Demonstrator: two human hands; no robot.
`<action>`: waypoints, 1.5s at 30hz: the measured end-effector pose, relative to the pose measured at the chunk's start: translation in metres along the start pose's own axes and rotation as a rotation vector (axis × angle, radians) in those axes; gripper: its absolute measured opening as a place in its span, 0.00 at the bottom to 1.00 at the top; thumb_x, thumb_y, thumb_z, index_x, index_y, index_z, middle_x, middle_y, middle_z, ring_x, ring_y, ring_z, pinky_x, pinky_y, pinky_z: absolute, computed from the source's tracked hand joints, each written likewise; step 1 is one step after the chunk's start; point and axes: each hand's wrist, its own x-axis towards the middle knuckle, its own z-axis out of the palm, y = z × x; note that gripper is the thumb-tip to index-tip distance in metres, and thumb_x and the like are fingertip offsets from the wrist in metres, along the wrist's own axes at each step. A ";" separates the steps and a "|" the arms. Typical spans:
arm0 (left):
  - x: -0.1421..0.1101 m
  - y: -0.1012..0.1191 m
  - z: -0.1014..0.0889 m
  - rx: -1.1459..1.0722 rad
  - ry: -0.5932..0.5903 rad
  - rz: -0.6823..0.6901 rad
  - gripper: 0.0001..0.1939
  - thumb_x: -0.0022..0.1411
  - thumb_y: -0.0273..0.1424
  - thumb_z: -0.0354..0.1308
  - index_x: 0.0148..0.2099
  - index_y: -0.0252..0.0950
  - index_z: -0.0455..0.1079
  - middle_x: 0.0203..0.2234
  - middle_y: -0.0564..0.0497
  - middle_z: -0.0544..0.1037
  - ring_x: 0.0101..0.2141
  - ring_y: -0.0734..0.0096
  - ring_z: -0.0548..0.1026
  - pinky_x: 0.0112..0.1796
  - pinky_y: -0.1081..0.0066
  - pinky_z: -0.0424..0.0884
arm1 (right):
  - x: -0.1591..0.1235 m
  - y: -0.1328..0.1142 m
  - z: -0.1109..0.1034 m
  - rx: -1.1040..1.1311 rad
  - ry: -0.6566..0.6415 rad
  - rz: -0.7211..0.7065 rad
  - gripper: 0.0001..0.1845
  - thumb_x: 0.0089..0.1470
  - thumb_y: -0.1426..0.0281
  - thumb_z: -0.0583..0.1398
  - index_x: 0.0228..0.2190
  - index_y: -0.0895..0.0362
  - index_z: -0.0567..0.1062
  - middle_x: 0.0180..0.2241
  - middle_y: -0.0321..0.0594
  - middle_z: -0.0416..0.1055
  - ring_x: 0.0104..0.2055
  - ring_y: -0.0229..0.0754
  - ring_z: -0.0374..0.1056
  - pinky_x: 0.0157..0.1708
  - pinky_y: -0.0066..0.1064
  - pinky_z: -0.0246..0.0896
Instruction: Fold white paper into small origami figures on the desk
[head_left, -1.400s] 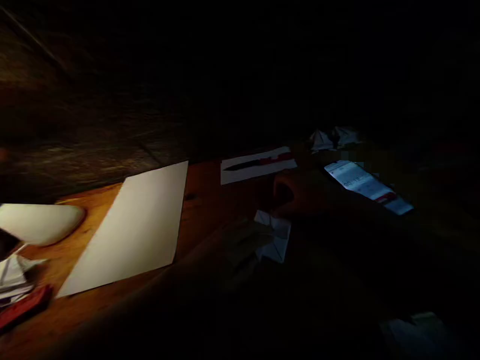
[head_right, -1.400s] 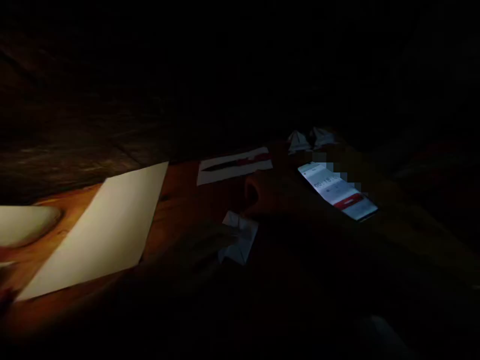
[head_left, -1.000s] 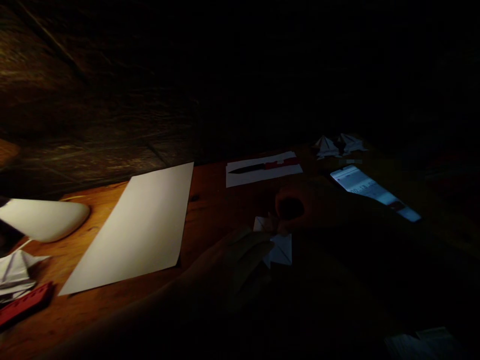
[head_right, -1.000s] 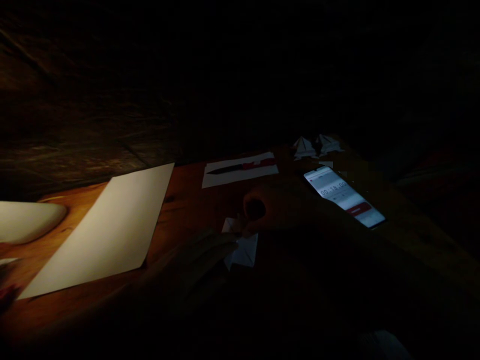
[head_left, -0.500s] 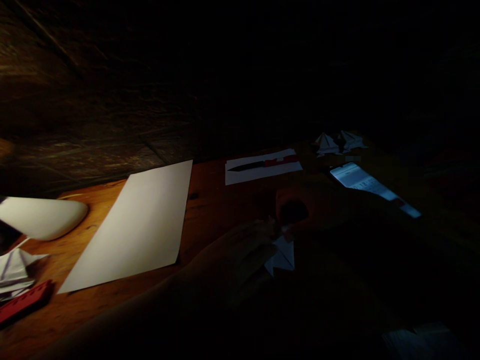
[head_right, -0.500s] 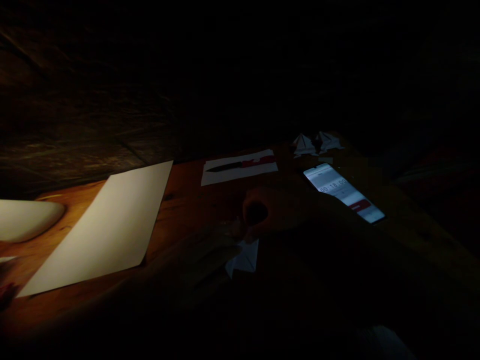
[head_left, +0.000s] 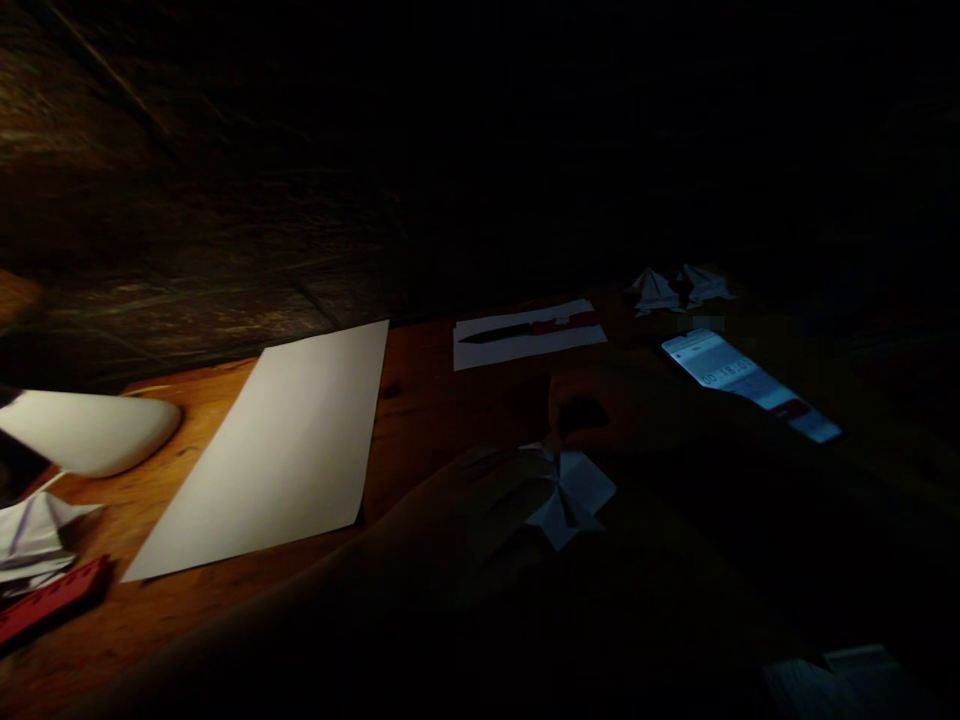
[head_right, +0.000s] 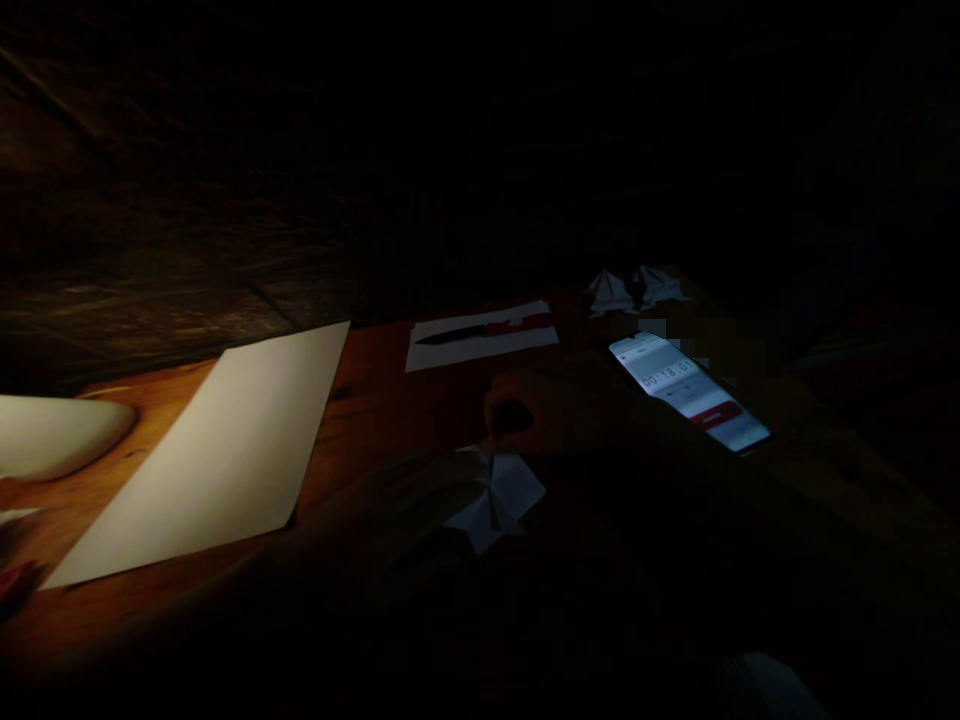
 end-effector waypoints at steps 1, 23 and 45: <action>-0.001 0.000 0.001 0.007 0.001 0.002 0.23 0.73 0.34 0.56 0.65 0.31 0.63 0.59 0.39 0.74 0.59 0.54 0.71 0.58 0.57 0.73 | 0.000 0.000 0.000 -0.003 -0.002 0.003 0.06 0.59 0.68 0.65 0.35 0.58 0.79 0.39 0.41 0.76 0.40 0.42 0.72 0.41 0.33 0.62; -0.003 -0.004 0.002 0.080 -0.011 0.028 0.21 0.74 0.32 0.54 0.65 0.31 0.64 0.60 0.41 0.75 0.62 0.54 0.70 0.59 0.56 0.69 | 0.004 0.005 0.006 0.202 -0.078 -0.061 0.07 0.55 0.76 0.66 0.37 0.59 0.82 0.40 0.41 0.78 0.41 0.40 0.75 0.43 0.32 0.67; 0.000 -0.002 0.004 0.061 0.044 0.035 0.18 0.73 0.31 0.52 0.62 0.31 0.63 0.55 0.40 0.77 0.57 0.55 0.72 0.55 0.56 0.72 | 0.000 -0.001 -0.003 0.184 -0.136 -0.026 0.02 0.51 0.76 0.66 0.29 0.58 0.81 0.35 0.35 0.74 0.32 0.34 0.69 0.31 0.27 0.58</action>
